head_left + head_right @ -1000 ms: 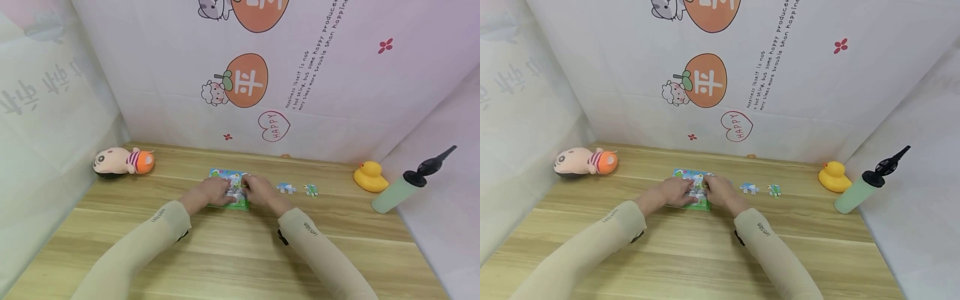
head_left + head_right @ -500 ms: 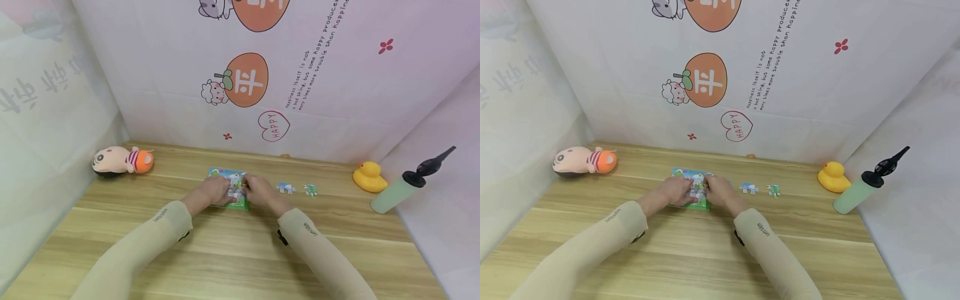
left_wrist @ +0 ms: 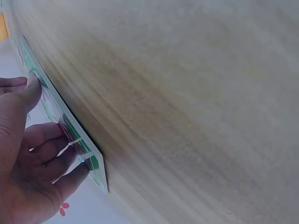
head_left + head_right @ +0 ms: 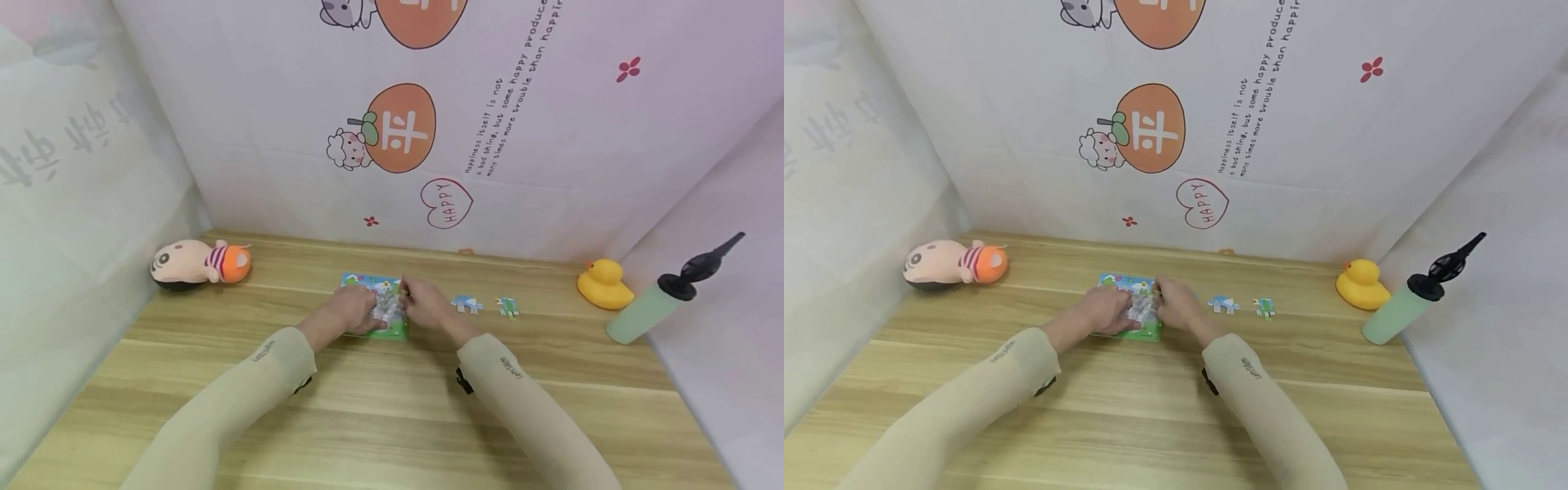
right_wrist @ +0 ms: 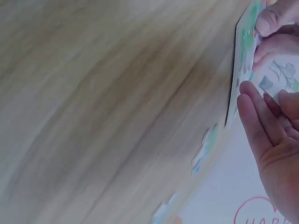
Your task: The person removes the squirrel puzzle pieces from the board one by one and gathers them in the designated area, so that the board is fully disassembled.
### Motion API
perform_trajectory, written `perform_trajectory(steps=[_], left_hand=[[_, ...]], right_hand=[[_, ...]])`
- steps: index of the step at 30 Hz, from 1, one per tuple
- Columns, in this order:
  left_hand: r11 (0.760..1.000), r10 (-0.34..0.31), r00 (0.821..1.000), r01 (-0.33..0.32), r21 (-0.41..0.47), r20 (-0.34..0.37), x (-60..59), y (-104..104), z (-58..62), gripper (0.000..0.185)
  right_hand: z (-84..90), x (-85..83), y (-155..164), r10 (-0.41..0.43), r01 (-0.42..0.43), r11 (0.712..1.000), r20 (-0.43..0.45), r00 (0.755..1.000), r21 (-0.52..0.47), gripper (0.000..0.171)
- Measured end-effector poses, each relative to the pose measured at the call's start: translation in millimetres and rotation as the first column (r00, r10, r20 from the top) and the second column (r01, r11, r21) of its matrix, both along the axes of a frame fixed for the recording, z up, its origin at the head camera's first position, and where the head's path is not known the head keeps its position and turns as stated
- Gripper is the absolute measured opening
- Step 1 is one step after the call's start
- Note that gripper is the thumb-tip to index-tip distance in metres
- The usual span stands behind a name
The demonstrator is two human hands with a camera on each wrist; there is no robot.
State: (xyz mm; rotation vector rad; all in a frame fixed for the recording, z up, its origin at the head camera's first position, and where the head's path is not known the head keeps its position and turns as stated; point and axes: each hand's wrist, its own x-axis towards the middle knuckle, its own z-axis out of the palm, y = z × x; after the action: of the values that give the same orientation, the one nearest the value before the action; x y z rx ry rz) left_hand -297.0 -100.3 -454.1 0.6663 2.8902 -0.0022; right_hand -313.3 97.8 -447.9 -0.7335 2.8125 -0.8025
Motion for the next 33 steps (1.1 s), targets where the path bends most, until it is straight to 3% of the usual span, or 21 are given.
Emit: perform_trajectory(steps=[5,13,18,24,33], left_hand=[[1.0,-0.028,1.0,0.028,0.003,-0.007,0.4,-4,-1.2,0.054],[1.0,-0.002,1.0,0.002,0.002,0.002,-1.2,-13,5.5,0.054],[1.0,0.0,1.0,0.0,-0.001,0.023,-2.8,-14,10.8,0.054],[1.0,0.002,1.0,-0.002,0.002,0.027,-2.3,-10,10.4,0.054],[0.999,-0.05,0.999,0.05,0.009,0.005,0.8,-1,2.6,0.056]], right_hand=[[12.0,-0.6,28,-0.033,0.034,0.998,0.027,0.999,-0.044,0.019],[36.2,0.2,112,-0.108,0.101,0.987,-0.045,0.993,-0.126,0.03],[27.3,12.3,160,-0.199,0.195,0.976,-0.036,0.979,-0.093,0.032],[8.5,31.8,190,-0.28,0.28,0.959,0.011,0.96,-0.051,0.023],[-10.1,58.3,214,-0.279,0.275,0.959,0.07,0.958,0.069,0.014]])
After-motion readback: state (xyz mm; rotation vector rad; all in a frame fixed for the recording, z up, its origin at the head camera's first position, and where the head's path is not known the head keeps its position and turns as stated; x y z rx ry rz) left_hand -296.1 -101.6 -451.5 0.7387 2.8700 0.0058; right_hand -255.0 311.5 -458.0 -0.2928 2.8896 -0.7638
